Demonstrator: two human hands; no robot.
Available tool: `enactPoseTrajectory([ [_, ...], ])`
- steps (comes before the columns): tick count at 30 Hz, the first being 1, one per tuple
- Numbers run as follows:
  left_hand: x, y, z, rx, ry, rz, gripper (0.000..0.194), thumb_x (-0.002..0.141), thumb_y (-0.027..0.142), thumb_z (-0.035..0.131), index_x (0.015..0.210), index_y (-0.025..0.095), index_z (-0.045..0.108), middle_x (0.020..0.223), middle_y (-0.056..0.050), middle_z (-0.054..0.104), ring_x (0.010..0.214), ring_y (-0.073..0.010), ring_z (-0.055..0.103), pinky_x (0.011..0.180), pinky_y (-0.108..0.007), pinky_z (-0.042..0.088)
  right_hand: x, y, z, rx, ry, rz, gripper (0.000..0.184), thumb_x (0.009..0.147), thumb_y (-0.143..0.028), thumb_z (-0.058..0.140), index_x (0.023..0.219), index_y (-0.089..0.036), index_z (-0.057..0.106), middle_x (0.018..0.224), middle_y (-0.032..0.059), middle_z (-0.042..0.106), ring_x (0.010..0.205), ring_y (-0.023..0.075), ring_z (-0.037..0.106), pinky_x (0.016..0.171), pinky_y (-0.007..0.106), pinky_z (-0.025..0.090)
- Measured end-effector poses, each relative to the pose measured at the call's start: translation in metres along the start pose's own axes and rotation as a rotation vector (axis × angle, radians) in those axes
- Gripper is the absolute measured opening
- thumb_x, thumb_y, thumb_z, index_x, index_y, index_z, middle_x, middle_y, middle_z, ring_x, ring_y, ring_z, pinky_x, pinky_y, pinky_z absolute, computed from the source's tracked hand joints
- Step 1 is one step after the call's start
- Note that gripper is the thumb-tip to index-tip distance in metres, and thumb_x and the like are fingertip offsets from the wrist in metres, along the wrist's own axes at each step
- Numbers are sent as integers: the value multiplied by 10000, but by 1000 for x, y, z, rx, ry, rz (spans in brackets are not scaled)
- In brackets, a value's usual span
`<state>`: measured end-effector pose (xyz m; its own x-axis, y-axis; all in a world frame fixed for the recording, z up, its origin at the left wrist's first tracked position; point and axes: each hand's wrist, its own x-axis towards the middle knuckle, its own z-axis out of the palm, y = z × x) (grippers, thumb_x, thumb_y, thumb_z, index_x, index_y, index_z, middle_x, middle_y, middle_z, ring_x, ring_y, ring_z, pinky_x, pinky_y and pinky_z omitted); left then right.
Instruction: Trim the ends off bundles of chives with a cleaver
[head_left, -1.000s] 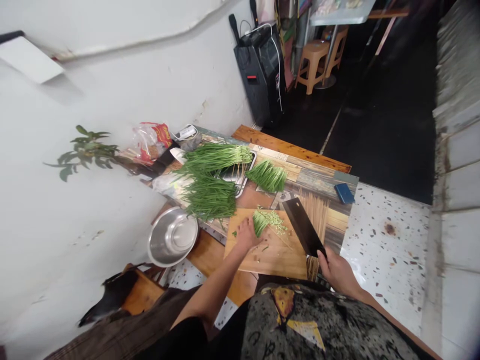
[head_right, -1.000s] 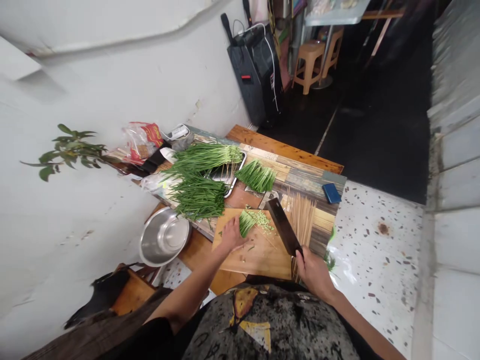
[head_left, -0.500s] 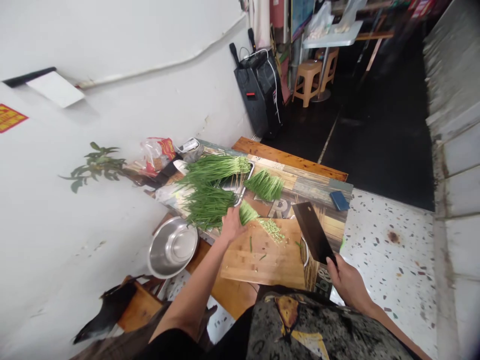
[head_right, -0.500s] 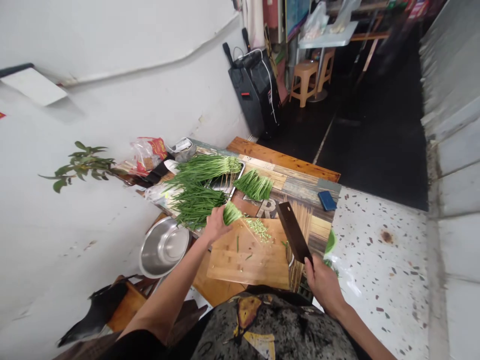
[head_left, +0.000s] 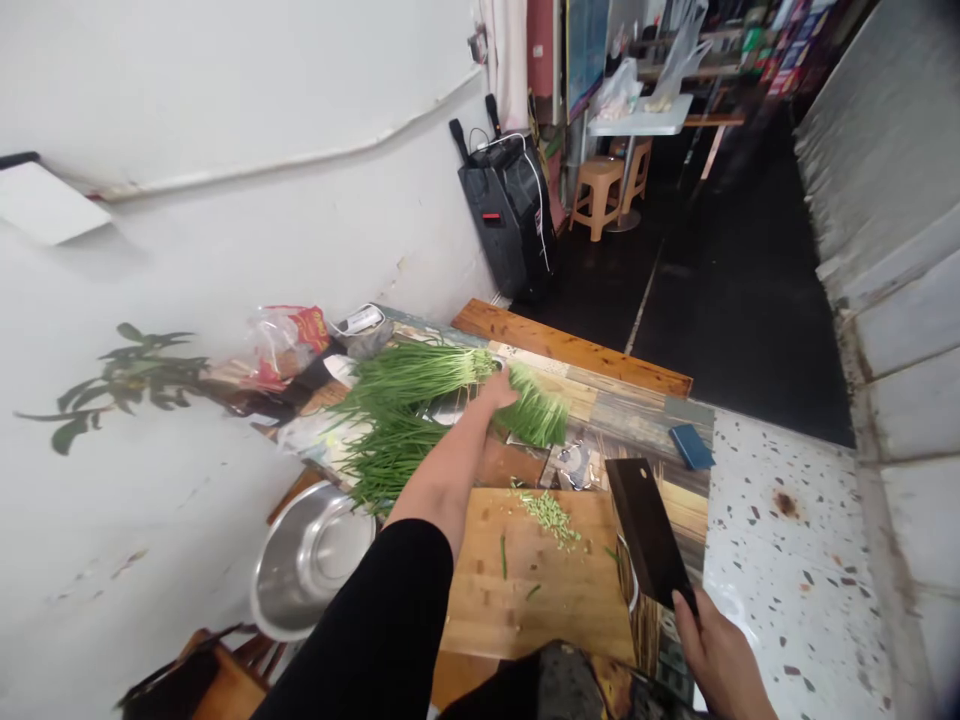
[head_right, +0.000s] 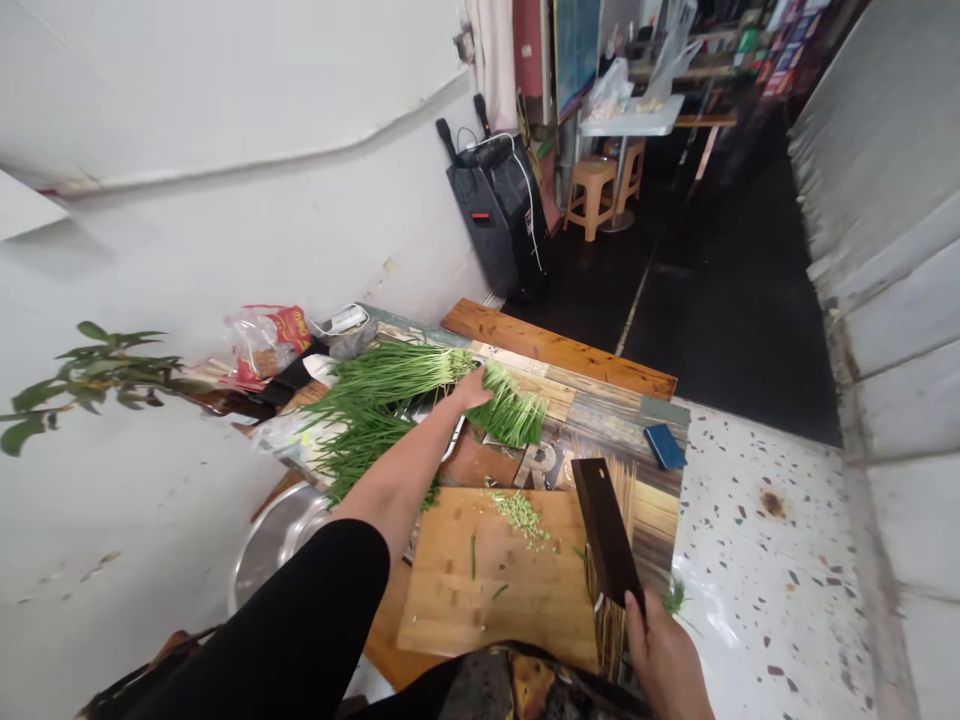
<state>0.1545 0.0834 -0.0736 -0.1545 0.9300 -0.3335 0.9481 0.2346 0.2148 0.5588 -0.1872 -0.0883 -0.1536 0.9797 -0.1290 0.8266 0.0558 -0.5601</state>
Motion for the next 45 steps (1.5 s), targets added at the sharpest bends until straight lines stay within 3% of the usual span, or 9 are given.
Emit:
enactPoseTrajectory([
  [5, 11, -9, 24, -21, -138, 79, 800, 672, 325, 605, 1375, 76, 314, 1350, -207, 461, 1169, -270, 513, 910, -303, 432, 9, -4, 6, 15, -26, -13, 353, 894, -478, 310, 868, -215, 544, 633, 61, 667, 572, 231, 658, 495, 291, 474],
  [9, 7, -30, 2, -25, -116, 158, 822, 657, 369, 622, 1388, 120, 340, 1426, -157, 384, 1276, -305, 400, 1003, -352, 381, 17, -10, 8, 18, -68, -11, 354, 899, -471, 312, 889, -216, 557, 654, 70, 679, 599, 233, 667, 508, 291, 482],
  [13, -6, -69, -31, -19, 13, 193, 577, 795, 301, 452, 1362, 205, 399, 1415, -65, 420, 1317, -241, 347, 1091, -372, 271, 25, -17, 14, 54, -59, -22, 409, 889, -510, 288, 888, -202, 557, 701, 96, 698, 603, 237, 671, 508, 297, 494],
  [18, -7, -115, -38, 214, 246, 92, 1040, 618, 288, 669, 1468, 153, 84, 1532, -158, 90, 1400, -345, 17, 1093, -571, -20, 30, -19, 27, 55, -88, -9, 449, 880, -546, 282, 890, -194, 560, 717, 110, 704, 640, 247, 683, 485, 295, 489],
  [22, 7, -129, -25, 355, 298, 53, 1024, 622, 280, 687, 1460, 165, 111, 1481, -174, 250, 1391, -317, 103, 1096, -551, 9, 31, -21, 38, 79, -80, -30, 427, 898, -528, 280, 897, -199, 553, 710, 106, 702, 643, 245, 683, 507, 302, 494],
  [25, 15, -131, -22, 336, 336, 40, 893, 633, 311, 680, 1406, 172, 256, 1411, -173, 359, 1365, -306, 190, 1107, -517, 43, 33, -25, 41, 81, -89, -46, 399, 908, -501, 293, 892, -203, 557, 676, 92, 692, 621, 241, 678, 528, 308, 499],
  [29, 14, -133, -28, 288, 356, 91, 722, 621, 341, 673, 1280, 197, 414, 1412, -145, 363, 1360, -302, 202, 1118, -491, 24, 36, -28, 42, 64, -80, -69, 418, 906, -509, 289, 874, -202, 571, 673, 97, 694, 599, 241, 677, 518, 305, 499],
  [41, -32, -151, -78, 168, 517, 127, 731, 692, 427, 616, 1308, 175, 314, 1453, -137, 321, 1358, -281, 248, 1124, -453, 55, 41, -35, 31, 28, -107, -154, 433, 920, -487, 259, 925, -176, 560, 720, 117, 710, 639, 238, 692, 541, 292, 518],
  [45, -40, -155, -82, 117, 537, 193, 771, 700, 439, 646, 1316, 154, 281, 1387, -158, 401, 1292, -253, 367, 1098, -380, 218, 38, -32, 28, 39, -108, -200, 414, 920, -472, 271, 912, -170, 555, 740, 119, 713, 653, 229, 692, 556, 285, 519],
])
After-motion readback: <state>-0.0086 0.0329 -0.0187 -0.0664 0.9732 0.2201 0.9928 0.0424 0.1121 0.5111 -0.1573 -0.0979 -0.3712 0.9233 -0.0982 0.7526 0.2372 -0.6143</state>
